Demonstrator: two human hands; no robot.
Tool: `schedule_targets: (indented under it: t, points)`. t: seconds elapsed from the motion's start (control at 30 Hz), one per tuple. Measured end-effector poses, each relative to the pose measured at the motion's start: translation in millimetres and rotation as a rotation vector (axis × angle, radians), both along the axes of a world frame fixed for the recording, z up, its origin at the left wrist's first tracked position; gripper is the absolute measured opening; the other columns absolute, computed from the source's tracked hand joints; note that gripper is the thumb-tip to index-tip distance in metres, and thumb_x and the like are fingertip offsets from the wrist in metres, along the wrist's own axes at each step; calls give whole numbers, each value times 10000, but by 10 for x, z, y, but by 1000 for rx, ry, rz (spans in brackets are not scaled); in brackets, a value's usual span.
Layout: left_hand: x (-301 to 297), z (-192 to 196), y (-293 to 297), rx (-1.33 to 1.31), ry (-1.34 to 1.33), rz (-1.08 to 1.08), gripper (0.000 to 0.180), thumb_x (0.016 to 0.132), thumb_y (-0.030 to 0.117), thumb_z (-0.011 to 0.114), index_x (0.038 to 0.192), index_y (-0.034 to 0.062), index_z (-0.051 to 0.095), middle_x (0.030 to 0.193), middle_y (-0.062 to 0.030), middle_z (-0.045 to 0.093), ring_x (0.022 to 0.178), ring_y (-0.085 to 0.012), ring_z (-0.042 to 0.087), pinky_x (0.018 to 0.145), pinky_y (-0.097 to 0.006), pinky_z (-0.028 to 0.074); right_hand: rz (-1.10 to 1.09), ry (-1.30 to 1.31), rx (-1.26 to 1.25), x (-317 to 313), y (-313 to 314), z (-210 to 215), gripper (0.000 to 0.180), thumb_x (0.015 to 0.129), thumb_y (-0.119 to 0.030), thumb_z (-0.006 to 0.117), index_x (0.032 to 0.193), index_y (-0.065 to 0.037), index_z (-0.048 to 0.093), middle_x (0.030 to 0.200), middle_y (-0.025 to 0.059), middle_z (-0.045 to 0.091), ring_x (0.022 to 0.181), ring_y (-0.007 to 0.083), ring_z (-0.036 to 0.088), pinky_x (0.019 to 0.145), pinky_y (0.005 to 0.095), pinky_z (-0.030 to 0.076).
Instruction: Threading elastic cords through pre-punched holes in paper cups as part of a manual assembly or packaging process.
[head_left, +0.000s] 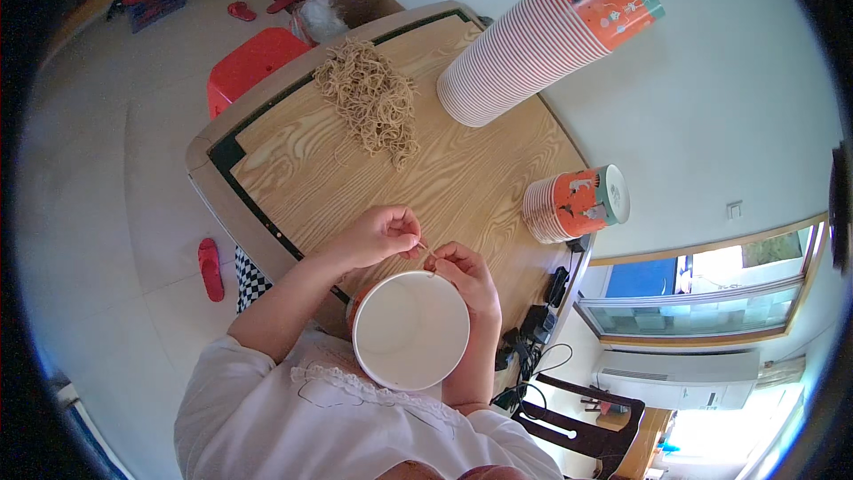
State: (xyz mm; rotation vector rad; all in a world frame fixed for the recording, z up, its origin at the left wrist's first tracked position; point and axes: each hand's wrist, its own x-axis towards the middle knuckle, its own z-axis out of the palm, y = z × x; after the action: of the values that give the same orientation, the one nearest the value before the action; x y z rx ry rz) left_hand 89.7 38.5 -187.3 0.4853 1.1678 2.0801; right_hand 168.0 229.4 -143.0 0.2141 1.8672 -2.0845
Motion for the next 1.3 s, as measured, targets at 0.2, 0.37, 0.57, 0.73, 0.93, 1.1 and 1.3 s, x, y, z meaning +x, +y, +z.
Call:
schedule_targets:
  t: [0.2, 0.37, 0.57, 0.73, 0.93, 1.1, 1.3]
  points:
    - [33, 102, 12, -84, 165, -2, 171, 826, 131, 606, 950, 41, 530, 866, -43, 590, 773, -120, 583, 715, -261, 496, -57, 16, -62, 47, -40, 1, 89, 868, -42, 518, 937, -4, 558, 846, 63, 608, 742, 111, 572, 642, 225, 457]
    - [81, 321, 50, -258, 467, 12, 250, 788, 140, 647, 1016, 65, 574, 800, -24, 600, 724, -98, 571, 666, -259, 482, -80, 17, -116, 64, -30, -10, 89, 886, -43, 496, 934, -2, 559, 820, 52, 607, 686, 86, 560, 593, 199, 439]
    - [92, 269, 100, -327, 497, 26, 199, 761, 131, 655, 944, 66, 613, 716, -9, 605, 672, -91, 558, 614, -253, 461, -108, 12, -143, 66, -63, 24, 96, 894, -51, 488, 935, 1, 557, 806, 52, 608, 664, 75, 556, 568, 191, 428]
    - [87, 146, 95, -332, 503, 78, 168, 749, 130, 657, 888, 48, 612, 720, -28, 622, 652, -100, 561, 604, -257, 459, -85, 15, -46, 51, -40, 34, 84, 876, -39, 511, 934, 6, 552, 828, 59, 611, 729, 97, 571, 621, 209, 447]
    - [98, 263, 67, -352, 499, 106, 134, 740, 123, 661, 825, 39, 600, 753, -40, 624, 664, -110, 557, 611, -267, 455, 73, 287, 381, -78, 3, 64, 97, 818, -67, 622, 881, -17, 567, 800, 15, 595, 757, 103, 564, 683, 240, 457]
    - [117, 288, 43, -452, 623, 328, 120, 721, 117, 673, 765, 43, 589, 756, -67, 560, 701, -165, 546, 632, -293, 444, 16, 235, 408, -73, 7, 66, 97, 810, -61, 630, 864, -7, 570, 788, 20, 590, 765, 100, 566, 700, 243, 458]
    - [182, 307, 45, -406, 645, 384, 117, 713, 137, 701, 758, 48, 639, 717, -34, 525, 615, -133, 492, 535, -273, 399, -44, 202, 370, -37, -60, 87, 92, 805, -50, 631, 855, -3, 570, 782, 27, 592, 762, 99, 563, 704, 240, 457]
